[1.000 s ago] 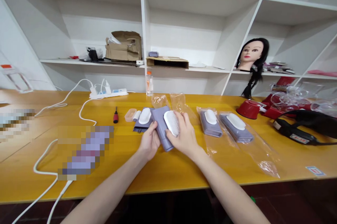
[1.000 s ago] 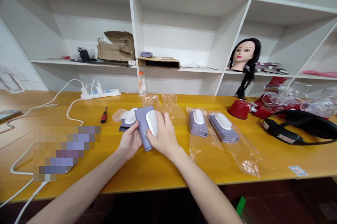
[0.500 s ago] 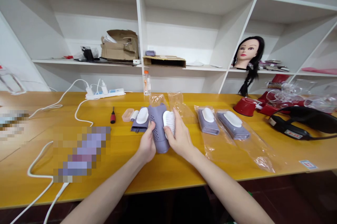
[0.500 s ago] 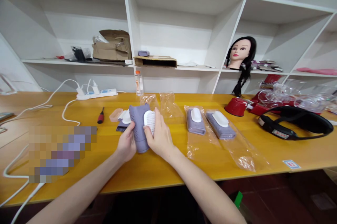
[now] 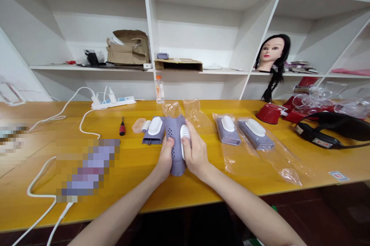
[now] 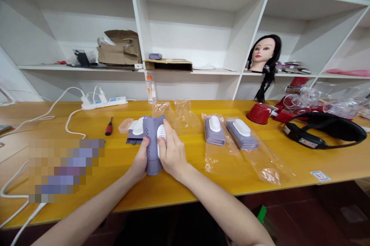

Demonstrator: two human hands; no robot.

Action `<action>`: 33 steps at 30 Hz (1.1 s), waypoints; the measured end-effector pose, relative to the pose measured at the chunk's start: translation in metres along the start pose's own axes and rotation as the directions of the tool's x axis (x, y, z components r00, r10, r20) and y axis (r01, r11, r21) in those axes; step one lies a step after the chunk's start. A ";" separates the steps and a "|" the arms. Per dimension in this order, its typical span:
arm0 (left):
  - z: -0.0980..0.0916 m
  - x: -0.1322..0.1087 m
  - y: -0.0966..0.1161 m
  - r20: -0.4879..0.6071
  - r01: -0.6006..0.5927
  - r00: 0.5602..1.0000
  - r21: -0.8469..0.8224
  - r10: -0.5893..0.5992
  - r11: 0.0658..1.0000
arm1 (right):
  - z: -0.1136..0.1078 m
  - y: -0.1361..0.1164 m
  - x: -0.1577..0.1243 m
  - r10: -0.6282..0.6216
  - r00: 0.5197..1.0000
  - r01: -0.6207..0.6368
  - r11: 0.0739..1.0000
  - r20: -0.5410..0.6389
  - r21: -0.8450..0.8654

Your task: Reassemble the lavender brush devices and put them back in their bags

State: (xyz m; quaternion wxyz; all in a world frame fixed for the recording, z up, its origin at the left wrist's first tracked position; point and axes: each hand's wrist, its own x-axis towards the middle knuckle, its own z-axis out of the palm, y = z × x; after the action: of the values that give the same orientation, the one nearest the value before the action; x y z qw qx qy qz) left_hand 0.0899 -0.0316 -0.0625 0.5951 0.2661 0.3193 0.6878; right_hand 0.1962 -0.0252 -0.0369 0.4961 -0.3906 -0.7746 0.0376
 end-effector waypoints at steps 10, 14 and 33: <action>0.003 -0.002 -0.002 -0.037 0.025 0.999 0.011 -0.025 1.000 | -0.001 -0.001 0.003 -0.032 0.999 0.030 0.998 -0.029 -0.062; 0.002 -0.003 -0.006 0.000 0.031 1.000 -0.012 -0.031 0.999 | -0.005 -0.003 0.007 0.013 0.999 -0.015 0.999 -0.038 -0.037; 0.000 0.022 0.065 -0.142 -0.324 0.945 -0.249 0.296 0.913 | 0.000 0.032 0.032 0.316 0.874 -0.287 0.949 0.368 -0.134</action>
State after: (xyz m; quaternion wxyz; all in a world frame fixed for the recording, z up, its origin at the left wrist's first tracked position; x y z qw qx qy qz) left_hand 0.0441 -0.0155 -0.0139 0.4921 0.1952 0.2065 0.8229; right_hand 0.2080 0.0176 -0.0280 0.3072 -0.5097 -0.7873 0.1613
